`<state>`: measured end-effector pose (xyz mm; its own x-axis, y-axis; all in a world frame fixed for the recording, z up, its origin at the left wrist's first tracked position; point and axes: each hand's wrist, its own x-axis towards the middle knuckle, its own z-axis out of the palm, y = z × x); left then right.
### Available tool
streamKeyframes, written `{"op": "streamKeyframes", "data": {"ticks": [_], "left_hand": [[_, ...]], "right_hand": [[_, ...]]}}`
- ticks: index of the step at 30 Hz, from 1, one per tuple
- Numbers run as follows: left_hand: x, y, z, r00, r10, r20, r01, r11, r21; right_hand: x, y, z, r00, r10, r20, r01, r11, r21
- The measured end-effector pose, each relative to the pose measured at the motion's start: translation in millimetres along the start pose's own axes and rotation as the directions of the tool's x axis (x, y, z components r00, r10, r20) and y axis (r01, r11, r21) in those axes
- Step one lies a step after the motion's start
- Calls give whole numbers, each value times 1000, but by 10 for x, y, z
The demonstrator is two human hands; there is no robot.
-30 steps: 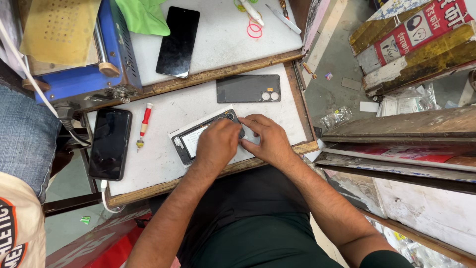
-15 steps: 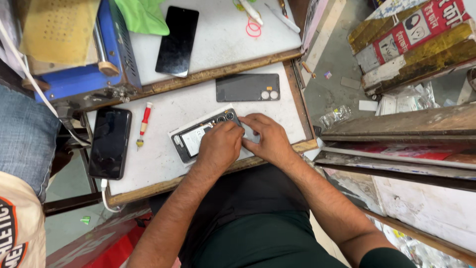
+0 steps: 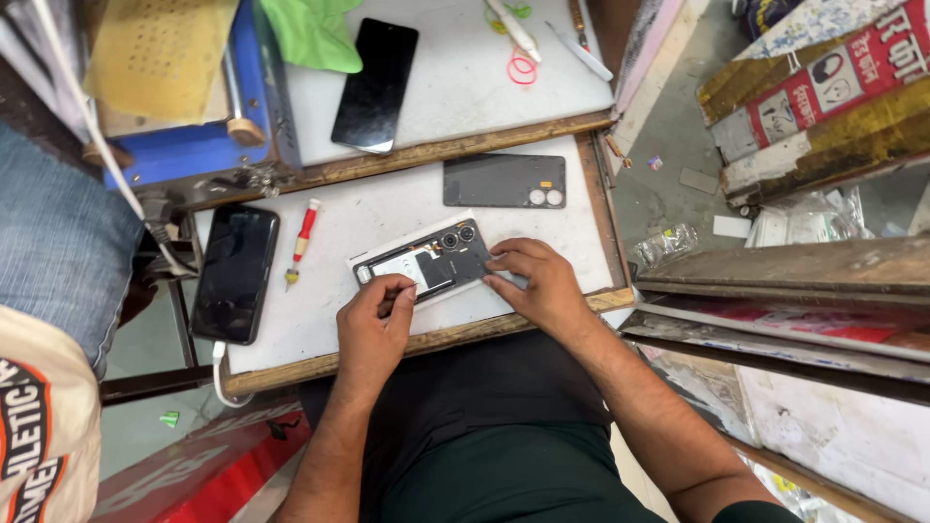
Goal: The person works on a disassembled smartphone, using a red-handled screwdriver to remove screws and a plastic pry tool to separate the back cover. They lift and inspect the internal components, then reposition the back cover and continue adjusting internal parts.
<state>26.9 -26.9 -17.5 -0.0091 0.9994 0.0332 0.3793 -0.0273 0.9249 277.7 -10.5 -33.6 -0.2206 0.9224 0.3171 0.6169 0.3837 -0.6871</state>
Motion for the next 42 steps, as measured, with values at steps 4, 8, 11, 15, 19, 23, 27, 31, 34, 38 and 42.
{"op": "streamKeyframes", "data": {"ticks": [4, 8, 11, 15, 19, 23, 27, 31, 34, 38, 42], "left_hand": [[-11, -94, 22, 1000, -16, 9, 16, 998, -61], [10, -80, 52, 999, 51, 5, -51, 999, 5], [26, -47, 42, 998, 67, 14, -67, 996, 51], [32, -28, 48, 998, 53, 14, -54, 996, 73], [21, -44, 77, 995, 98, 2, -98, 991, 91], [12, -70, 107, 990, 139, -9, -137, 983, 121], [13, -95, 129, 990, 137, -21, -132, 980, 148], [13, -112, 138, 992, 123, 0, -121, 977, 173], [8, -113, 148, 991, 134, 1, -133, 976, 173], [7, -124, 154, 990, 138, 5, -136, 974, 181], [-22, -208, 164, 980, 200, -17, -196, 973, 125]], "right_hand": [[-10, -54, -27, 970, 224, 99, -227, 974, 23], [-10, -97, -41, 1000, 7, -8, -7, 1000, -29], [-38, -112, -16, 1000, 15, -23, -17, 994, -112], [-62, -129, 3, 999, 41, -17, -43, 988, -146], [-49, -163, -21, 1000, 3, -10, -4, 991, -136], [-44, -195, -29, 1000, -3, -16, 0, 988, -157], [-65, -206, 6, 999, 25, -38, -32, 980, -197], [-81, -188, 25, 998, 31, -48, -40, 977, -208], [-100, -173, 19, 993, 114, -40, -119, 982, -148], [-105, -143, 24, 998, -17, -63, 4, 980, -200], [-120, -113, 30, 998, 7, -67, -19, 982, -189]]}}
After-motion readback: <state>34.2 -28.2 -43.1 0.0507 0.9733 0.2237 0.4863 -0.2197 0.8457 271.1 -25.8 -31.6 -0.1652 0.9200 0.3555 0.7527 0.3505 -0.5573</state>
